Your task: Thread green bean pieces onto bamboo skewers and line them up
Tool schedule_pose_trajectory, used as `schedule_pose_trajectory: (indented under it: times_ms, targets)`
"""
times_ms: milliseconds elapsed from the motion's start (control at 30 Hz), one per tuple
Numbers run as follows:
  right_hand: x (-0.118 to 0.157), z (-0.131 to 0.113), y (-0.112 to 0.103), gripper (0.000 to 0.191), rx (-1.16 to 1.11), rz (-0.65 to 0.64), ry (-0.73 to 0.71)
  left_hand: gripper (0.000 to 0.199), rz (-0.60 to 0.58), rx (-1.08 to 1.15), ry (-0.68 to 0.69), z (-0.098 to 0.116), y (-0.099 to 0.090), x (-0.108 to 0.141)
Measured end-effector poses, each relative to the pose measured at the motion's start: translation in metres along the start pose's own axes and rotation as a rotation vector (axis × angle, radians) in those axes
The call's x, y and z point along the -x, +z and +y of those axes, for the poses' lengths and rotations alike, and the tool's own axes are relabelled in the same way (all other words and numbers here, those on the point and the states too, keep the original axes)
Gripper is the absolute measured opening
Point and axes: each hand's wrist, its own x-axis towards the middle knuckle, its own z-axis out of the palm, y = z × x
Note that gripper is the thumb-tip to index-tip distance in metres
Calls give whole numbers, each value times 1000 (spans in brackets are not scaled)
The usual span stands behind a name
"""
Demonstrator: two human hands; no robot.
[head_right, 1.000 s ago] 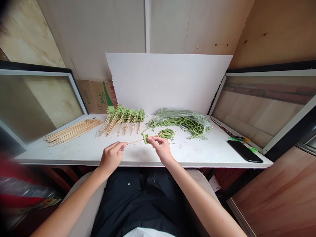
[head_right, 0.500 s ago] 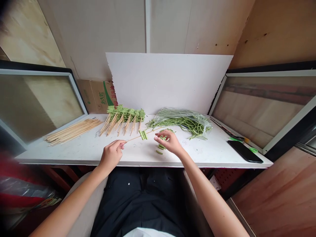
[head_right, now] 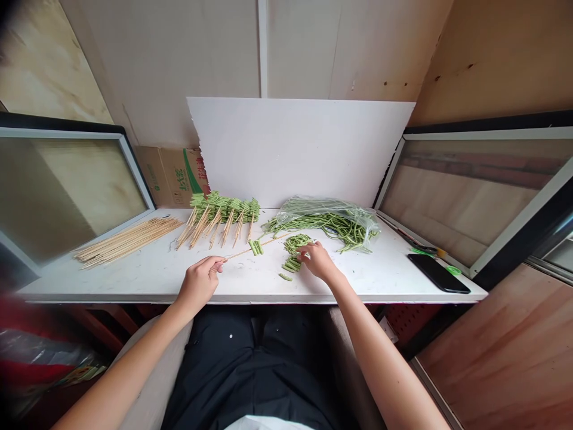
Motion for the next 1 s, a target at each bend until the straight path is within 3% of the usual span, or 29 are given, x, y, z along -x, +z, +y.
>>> schedule_pose_trajectory:
  times_ms: [233, 533, 633, 733, 833, 1000]
  targets:
    - [1, -11, 9, 26, -23, 47, -13, 33, -4, -13, 20, 2, -2, -1]
    - [0, -19, -20, 13, -242, 16, 58, 33, -20, -1, 23, 2, -3, -1]
    - [-2, -15, -30, 13, -385, 103, 132, 33, -23, -1, 24, 1, -3, -1]
    - [-3, -17, -42, 27, -571, 168, 234, 34, -24, 2, 26, 1, -3, -2]
    - [-2, -28, -51, 41, -813, 148, 299, 35, -27, 6, 28, 2, -4, -2]
    - [-2, -49, -53, 39, -1184, 138, 278, 37, -15, 27, 52, 3, -5, -1]
